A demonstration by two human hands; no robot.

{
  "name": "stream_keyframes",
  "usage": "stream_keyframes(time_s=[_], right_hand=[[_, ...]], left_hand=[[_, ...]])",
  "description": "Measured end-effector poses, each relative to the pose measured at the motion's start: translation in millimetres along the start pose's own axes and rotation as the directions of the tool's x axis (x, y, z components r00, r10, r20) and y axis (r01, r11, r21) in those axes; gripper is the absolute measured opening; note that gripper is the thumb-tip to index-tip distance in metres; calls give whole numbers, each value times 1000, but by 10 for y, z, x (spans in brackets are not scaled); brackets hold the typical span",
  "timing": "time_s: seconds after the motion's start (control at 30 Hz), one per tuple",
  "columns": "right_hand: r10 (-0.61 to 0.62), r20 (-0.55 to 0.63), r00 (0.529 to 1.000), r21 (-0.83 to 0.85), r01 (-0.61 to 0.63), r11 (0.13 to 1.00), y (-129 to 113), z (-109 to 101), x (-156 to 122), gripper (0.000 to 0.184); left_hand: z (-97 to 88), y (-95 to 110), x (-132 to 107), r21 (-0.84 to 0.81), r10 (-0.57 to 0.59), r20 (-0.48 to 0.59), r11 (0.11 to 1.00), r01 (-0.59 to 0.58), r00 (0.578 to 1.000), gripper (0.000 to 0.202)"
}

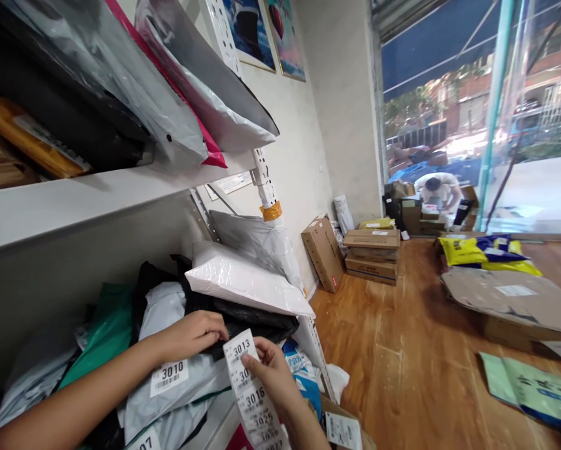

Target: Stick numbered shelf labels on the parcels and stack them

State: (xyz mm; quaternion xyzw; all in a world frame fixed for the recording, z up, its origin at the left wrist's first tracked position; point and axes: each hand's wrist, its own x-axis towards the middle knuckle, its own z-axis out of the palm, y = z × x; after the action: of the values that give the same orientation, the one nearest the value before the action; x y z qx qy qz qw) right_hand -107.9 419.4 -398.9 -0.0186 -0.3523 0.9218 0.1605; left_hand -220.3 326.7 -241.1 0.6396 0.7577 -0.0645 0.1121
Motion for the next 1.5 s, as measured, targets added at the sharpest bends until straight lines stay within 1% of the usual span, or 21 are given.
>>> stream_keyframes(time_s=[0.07,0.13,0.23,0.3,0.37,0.4,0.43,0.53,0.63,0.7,0.77,0.83,0.87,0.9,1.0,1.07,1.13,1.23,1.3,1.4,1.5], right_hand=[[14,-7,1000,-38,-14,999,67,39,129,40],[21,-12,1000,-75,-22,997,173,80,254,45],[-3,-79,997,-151,-9,989,328,124,397,53],[-68,-196,978,-207,26,978,392,137,448,55],[-121,-301,946,-223,54,973,419,140,463,59],[-123,-318,940,-206,58,977,422,139,459,60],[-99,-299,949,-173,48,984,423,138,447,59],[-9,-177,984,-72,-4,997,453,121,364,53],[25,-227,974,-79,-44,996,550,40,210,61],[64,-233,970,-96,-89,991,595,-63,94,66],[63,-214,975,-59,-77,995,545,-174,14,66],[17,-236,971,45,-6,999,370,-239,18,61],[9,-240,971,104,17,994,246,-240,60,56],[16,-219,976,157,19,987,112,-220,131,49],[30,-59,998,266,-13,964,-246,-81,475,31],[44,23,999,335,-49,941,-389,-11,742,30],[80,48,996,395,-93,914,-472,-23,964,31],[93,70,993,441,-114,890,-571,-169,1144,35],[61,100,993,454,-100,886,-640,-275,1179,39],[26,116,993,473,-78,878,-725,-352,1179,40],[15,114,993,482,-68,874,-763,-356,1175,36]], left_hand=[[2,8,41,-24,-143,-37,990,142,989,35],[12,44,97,22,-258,-36,966,259,965,35],[42,109,176,164,-361,1,920,356,933,21],[79,144,215,280,-403,2,879,387,915,20],[135,168,244,348,-426,-5,847,401,905,22],[167,175,255,362,-430,-4,841,403,903,23],[200,181,263,375,-429,-6,836,400,903,24],[273,192,265,450,-431,-56,794,408,901,26],[279,198,224,483,-448,-89,762,432,889,21],[251,186,180,437,-467,-114,769,466,877,22],[211,153,145,362,-464,-216,779,512,859,32],[160,104,145,323,-421,-341,787,525,840,42],[131,76,162,332,-395,-369,790,516,841,42],[99,46,188,351,-375,-366,792,500,852,35],[-3,-44,286,364,-333,-239,840,402,912,17],[-49,-96,317,350,-224,-158,898,266,962,17],[-46,-128,299,391,-96,-62,913,113,993,20],[75,-128,211,534,-4,126,843,-65,992,20],[207,-116,148,617,48,185,772,-154,982,16],[384,-123,85,697,153,157,683,-219,976,10],[460,-158,54,722,260,57,656,-219,964,7]])
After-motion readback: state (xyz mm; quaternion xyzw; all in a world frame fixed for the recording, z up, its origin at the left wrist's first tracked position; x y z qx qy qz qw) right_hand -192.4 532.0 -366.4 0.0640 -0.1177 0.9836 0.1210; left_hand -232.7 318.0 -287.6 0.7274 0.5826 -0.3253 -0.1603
